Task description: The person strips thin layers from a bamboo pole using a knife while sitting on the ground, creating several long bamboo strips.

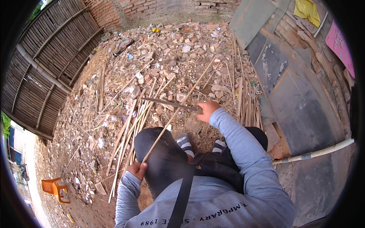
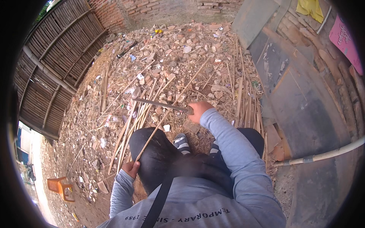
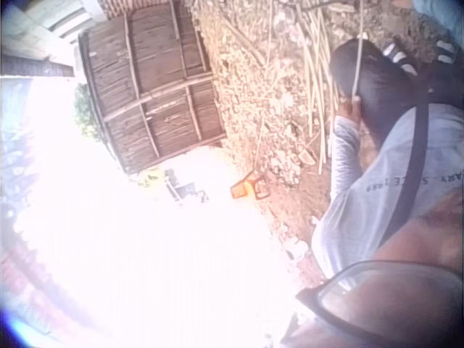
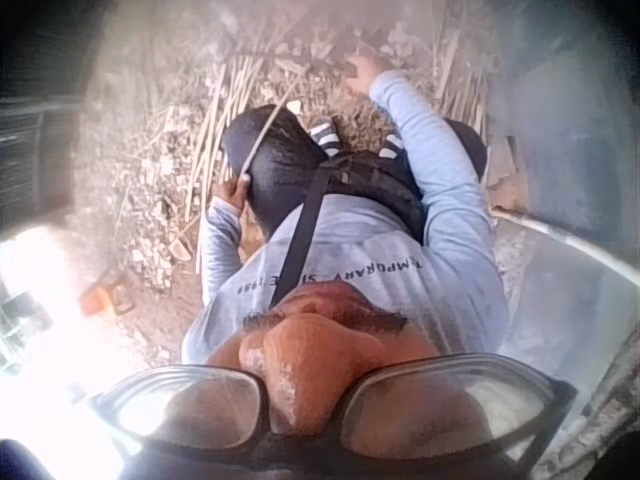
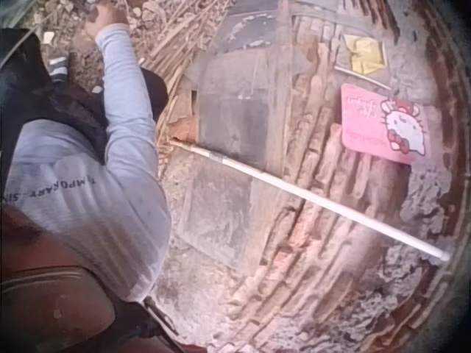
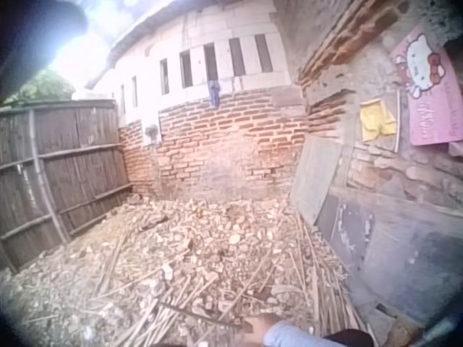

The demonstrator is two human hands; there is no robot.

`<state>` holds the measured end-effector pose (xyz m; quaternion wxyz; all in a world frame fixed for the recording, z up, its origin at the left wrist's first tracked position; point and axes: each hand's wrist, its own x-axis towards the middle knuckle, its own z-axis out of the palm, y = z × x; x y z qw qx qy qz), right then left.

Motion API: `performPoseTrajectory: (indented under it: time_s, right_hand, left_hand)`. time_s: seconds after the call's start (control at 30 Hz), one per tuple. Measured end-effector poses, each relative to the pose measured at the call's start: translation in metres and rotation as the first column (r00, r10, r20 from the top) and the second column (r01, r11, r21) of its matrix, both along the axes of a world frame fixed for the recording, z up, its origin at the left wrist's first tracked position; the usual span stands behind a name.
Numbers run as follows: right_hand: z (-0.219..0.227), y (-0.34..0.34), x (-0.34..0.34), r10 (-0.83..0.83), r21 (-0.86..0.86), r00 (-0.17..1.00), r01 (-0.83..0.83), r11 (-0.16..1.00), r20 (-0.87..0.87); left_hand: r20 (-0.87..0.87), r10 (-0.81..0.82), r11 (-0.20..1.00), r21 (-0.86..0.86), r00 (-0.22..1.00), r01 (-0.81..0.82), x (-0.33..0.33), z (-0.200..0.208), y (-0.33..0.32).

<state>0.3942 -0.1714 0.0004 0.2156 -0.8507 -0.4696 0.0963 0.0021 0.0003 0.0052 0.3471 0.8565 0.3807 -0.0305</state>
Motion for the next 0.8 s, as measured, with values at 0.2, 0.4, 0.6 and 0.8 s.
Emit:
performPoseTrajectory:
  time_s: [0.2, 0.4, 0.6, 0.8]
  right_hand:
    - [-0.001, -0.001, 0.001, -0.005, -0.023, 1.0, 0.005, 1.0, -0.015]
    - [0.002, -0.002, -0.004, 0.009, 0.029, 1.0, -0.009, 1.0, -0.003]
    - [0.003, -0.002, -0.004, 0.044, -0.02, 0.999, -0.044, 0.999, 0.0]
    - [-0.007, -0.003, 0.0, 0.048, 0.054, 0.999, -0.048, 0.997, 0.012]
  left_hand:
    - [0.034, -0.001, 0.999, -0.035, 0.999, 0.002, 0.002, 0.004, -0.002]
    - [0.063, 0.026, 0.998, -0.058, 0.998, -0.022, 0.004, 0.007, -0.005]
    - [0.075, 0.051, 0.993, -0.115, 0.996, -0.042, 0.002, 0.004, -0.003]
    - [0.041, 0.055, 0.991, -0.125, 0.998, -0.05, 0.005, 0.01, -0.005]
